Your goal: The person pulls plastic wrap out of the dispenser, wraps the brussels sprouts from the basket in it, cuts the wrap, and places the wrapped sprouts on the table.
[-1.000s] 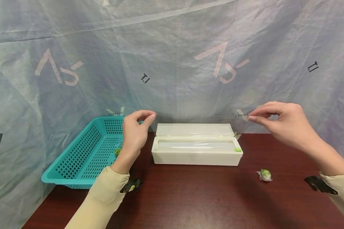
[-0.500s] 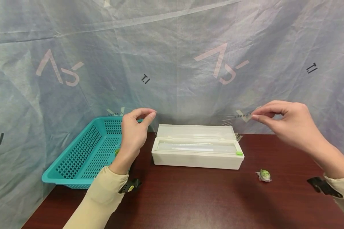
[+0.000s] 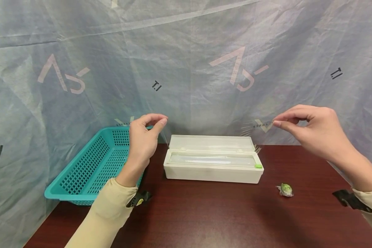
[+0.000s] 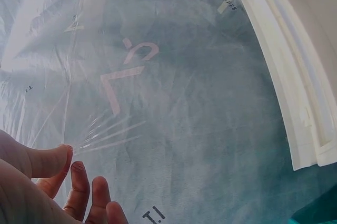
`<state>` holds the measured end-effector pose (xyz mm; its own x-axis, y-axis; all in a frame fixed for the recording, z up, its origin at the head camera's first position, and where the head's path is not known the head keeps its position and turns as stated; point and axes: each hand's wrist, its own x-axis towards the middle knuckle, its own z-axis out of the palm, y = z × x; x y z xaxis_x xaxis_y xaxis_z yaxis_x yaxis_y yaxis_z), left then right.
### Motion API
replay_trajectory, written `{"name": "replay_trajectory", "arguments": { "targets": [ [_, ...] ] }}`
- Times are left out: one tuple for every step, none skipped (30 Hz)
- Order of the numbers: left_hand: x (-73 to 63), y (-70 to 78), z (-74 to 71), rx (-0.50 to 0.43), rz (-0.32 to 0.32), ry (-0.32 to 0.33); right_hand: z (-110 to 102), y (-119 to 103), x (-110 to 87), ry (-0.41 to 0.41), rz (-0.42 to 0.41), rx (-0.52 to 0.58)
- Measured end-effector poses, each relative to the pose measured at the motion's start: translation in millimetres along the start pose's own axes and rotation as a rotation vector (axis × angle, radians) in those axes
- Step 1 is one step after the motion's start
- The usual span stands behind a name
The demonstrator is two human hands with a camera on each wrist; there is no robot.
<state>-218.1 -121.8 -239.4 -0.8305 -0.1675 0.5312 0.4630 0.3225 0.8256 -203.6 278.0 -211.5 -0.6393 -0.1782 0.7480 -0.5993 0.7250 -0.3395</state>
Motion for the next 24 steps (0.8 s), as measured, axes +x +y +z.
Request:
{"name": "replay_trajectory", "arguments": {
  "targets": [
    [0.1, 0.9, -0.3, -0.001, 0.000, 0.000, -0.7, -0.6, 0.5, -0.001, -0.002, -0.002],
    [0.5, 1.5, -0.4, -0.002, 0.000, 0.001, -1.3, -1.2, 0.8, -0.002, -0.004, -0.003],
    [0.7, 2.1, -0.6, 0.000, -0.002, 0.002, -2.0, -2.0, 1.0, -0.003, -0.006, -0.007],
    [0.8, 2.8, -0.9, 0.001, -0.004, 0.003, -2.5, -2.7, 1.2, -0.004, -0.007, -0.007],
    [0.9, 3.4, -1.1, 0.003, -0.004, 0.004, -3.0, -3.1, 1.5, -0.002, -0.010, -0.008],
    [1.0, 4.1, -1.3, 0.005, -0.004, 0.005, -3.5, -3.5, 1.8, 0.000, -0.019, -0.014],
    [1.1, 4.6, -1.7, 0.006, -0.002, 0.005, -3.9, -4.1, 2.1, 0.005, -0.023, -0.014],
    [1.2, 5.3, -2.0, 0.009, 0.000, 0.006, -4.1, -4.3, 2.3, 0.011, -0.027, -0.013],
    [1.1, 6.0, -2.4, 0.010, 0.002, 0.006, -4.4, -4.9, 2.5, 0.017, -0.028, -0.011],
    [1.0, 6.8, -2.9, 0.010, 0.004, 0.005, -4.8, -5.2, 2.8, 0.022, -0.030, -0.008],
    [1.0, 7.5, -3.3, 0.009, 0.005, 0.004, -5.4, -5.7, 3.1, 0.027, -0.032, -0.006],
    [1.1, 8.2, -3.7, 0.007, 0.007, 0.003, -5.8, -6.6, 3.3, 0.030, -0.037, -0.011],
    [1.1, 8.9, -4.1, 0.004, 0.009, 0.003, -6.4, -7.5, 3.5, 0.034, -0.037, -0.010],
    [1.2, 9.7, -4.5, 0.000, 0.009, 0.004, -7.0, -8.2, 3.6, 0.035, -0.039, -0.013],
    [1.2, 10.3, -4.9, -0.005, 0.009, 0.004, -7.8, -9.3, 3.6, 0.035, -0.043, -0.018],
    [1.2, 11.0, -5.2, -0.006, 0.008, 0.005, -8.4, -10.2, 3.6, 0.034, -0.049, -0.024],
    [1.3, 11.6, -5.5, -0.009, 0.010, 0.006, -9.1, -11.4, 3.4, 0.033, -0.050, -0.029],
    [1.3, 12.2, -5.9, -0.011, 0.013, 0.006, -9.7, -12.4, 3.1, 0.033, -0.053, -0.033],
    [1.0, 12.9, -6.2, -0.012, 0.015, 0.006, -10.5, -13.4, 2.7, 0.033, -0.053, -0.033],
    [0.8, 13.4, -6.6, -0.013, 0.017, 0.005, -11.1, -14.3, 2.3, 0.032, -0.054, -0.032],
    [0.5, 13.8, -7.0, -0.014, 0.021, 0.005, -11.7, -15.1, 1.9, 0.031, -0.056, -0.032],
    [0.2, 14.4, -7.4, -0.015, 0.023, 0.004, -12.3, -16.0, 1.5, 0.032, -0.056, -0.030],
    [-0.3, 14.9, -7.9, -0.021, 0.027, 0.002, -13.0, -16.7, 1.0, 0.032, -0.056, -0.027],
    [-0.9, 15.6, -8.3, -0.026, 0.030, 0.001, -13.7, -17.4, 0.7, 0.034, -0.057, -0.026]
  ]
}}
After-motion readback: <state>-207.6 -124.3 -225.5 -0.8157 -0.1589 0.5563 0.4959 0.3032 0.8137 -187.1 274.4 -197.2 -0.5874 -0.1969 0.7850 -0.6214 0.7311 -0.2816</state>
